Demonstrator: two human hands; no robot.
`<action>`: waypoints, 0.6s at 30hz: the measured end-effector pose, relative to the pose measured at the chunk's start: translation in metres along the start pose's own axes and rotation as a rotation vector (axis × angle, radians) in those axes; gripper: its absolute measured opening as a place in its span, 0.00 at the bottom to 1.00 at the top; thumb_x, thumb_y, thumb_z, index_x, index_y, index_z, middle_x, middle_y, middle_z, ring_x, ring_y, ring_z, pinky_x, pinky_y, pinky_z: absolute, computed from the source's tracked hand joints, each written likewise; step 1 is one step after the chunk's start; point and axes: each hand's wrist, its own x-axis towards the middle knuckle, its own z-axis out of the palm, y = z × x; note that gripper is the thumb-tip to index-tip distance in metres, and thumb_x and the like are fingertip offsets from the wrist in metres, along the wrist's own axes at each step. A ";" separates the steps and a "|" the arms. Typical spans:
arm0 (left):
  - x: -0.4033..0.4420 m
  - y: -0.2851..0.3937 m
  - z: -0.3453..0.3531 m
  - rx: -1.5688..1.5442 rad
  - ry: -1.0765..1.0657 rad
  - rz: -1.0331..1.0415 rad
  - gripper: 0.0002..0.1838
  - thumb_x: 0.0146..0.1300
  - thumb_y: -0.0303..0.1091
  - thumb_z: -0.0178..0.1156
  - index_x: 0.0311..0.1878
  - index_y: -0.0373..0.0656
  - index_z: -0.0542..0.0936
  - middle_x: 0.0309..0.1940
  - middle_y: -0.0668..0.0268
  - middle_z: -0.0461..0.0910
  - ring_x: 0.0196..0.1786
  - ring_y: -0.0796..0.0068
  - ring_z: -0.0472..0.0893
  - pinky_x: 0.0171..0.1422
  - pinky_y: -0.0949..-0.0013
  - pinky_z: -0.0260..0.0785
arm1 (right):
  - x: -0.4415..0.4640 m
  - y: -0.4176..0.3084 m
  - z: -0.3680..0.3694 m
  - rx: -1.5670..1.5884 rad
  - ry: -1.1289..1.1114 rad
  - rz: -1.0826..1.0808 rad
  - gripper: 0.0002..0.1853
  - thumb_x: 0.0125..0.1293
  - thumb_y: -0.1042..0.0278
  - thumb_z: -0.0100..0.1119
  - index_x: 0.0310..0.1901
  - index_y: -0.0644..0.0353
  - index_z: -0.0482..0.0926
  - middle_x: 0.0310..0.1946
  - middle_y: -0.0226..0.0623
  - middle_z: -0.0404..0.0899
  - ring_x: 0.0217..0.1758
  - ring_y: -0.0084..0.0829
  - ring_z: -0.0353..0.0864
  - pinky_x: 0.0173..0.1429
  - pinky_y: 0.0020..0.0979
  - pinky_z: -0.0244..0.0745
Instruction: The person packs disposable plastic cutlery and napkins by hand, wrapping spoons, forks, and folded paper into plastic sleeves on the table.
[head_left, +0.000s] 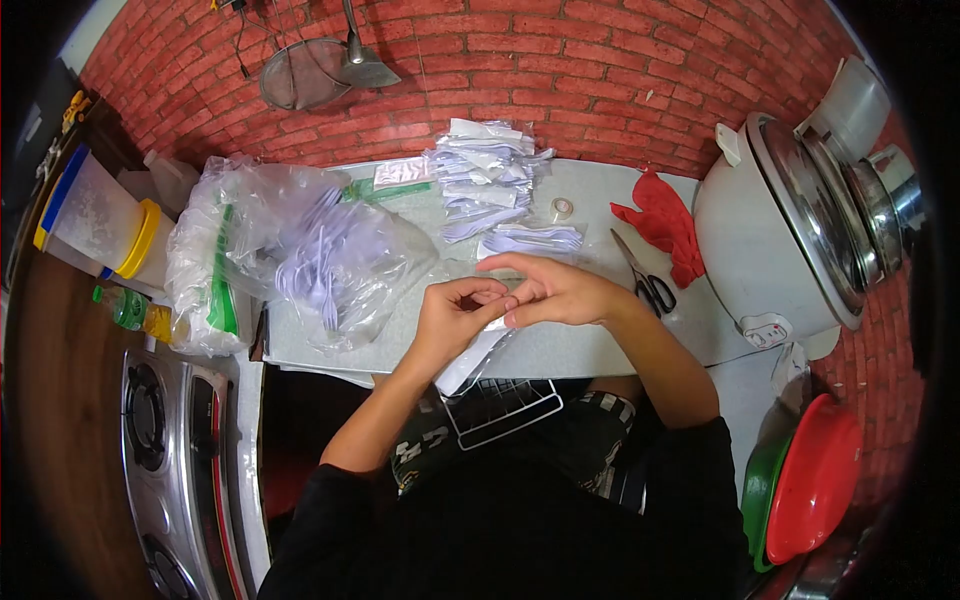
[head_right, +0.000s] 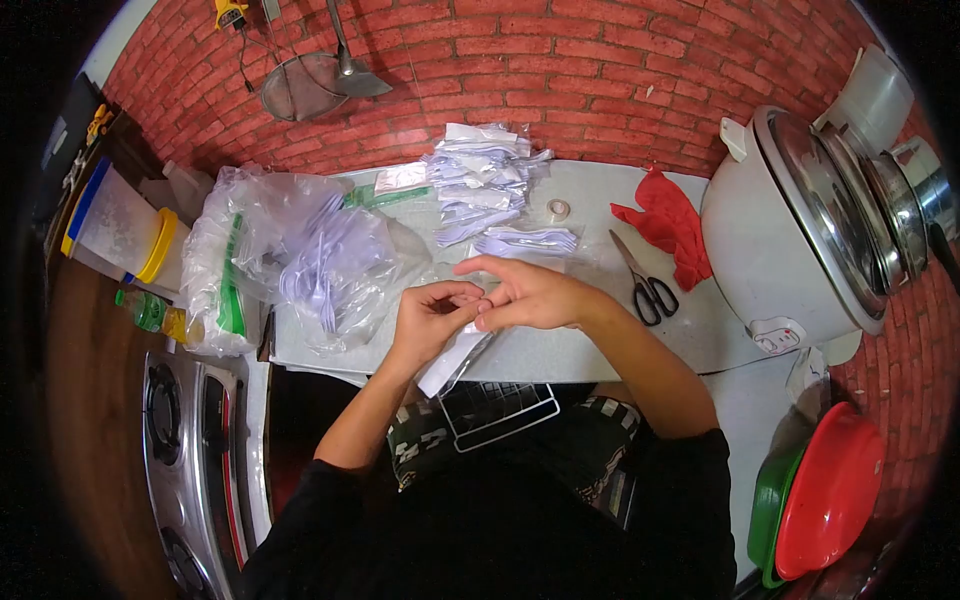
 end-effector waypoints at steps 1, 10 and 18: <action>0.001 -0.001 0.000 0.013 -0.001 -0.018 0.10 0.56 0.23 0.67 0.41 0.31 0.82 0.33 0.62 0.83 0.35 0.80 0.80 0.42 0.78 0.73 | -0.001 -0.001 -0.001 -0.002 0.003 -0.002 0.35 0.61 0.80 0.57 0.69 0.59 0.54 0.32 0.36 0.80 0.38 0.20 0.77 0.47 0.24 0.70; 0.001 -0.005 -0.001 -0.008 0.012 0.010 0.07 0.60 0.23 0.63 0.40 0.30 0.81 0.33 0.63 0.82 0.37 0.81 0.79 0.41 0.77 0.72 | 0.001 0.004 -0.006 -0.183 0.077 -0.010 0.36 0.58 0.78 0.60 0.68 0.56 0.56 0.36 0.35 0.79 0.37 0.21 0.76 0.37 0.25 0.72; 0.000 0.001 0.004 0.089 0.054 0.129 0.05 0.58 0.25 0.65 0.37 0.34 0.82 0.30 0.65 0.82 0.32 0.80 0.80 0.35 0.78 0.72 | 0.006 0.006 -0.002 -0.181 0.017 0.114 0.38 0.61 0.69 0.58 0.71 0.53 0.50 0.41 0.38 0.78 0.41 0.29 0.81 0.41 0.29 0.75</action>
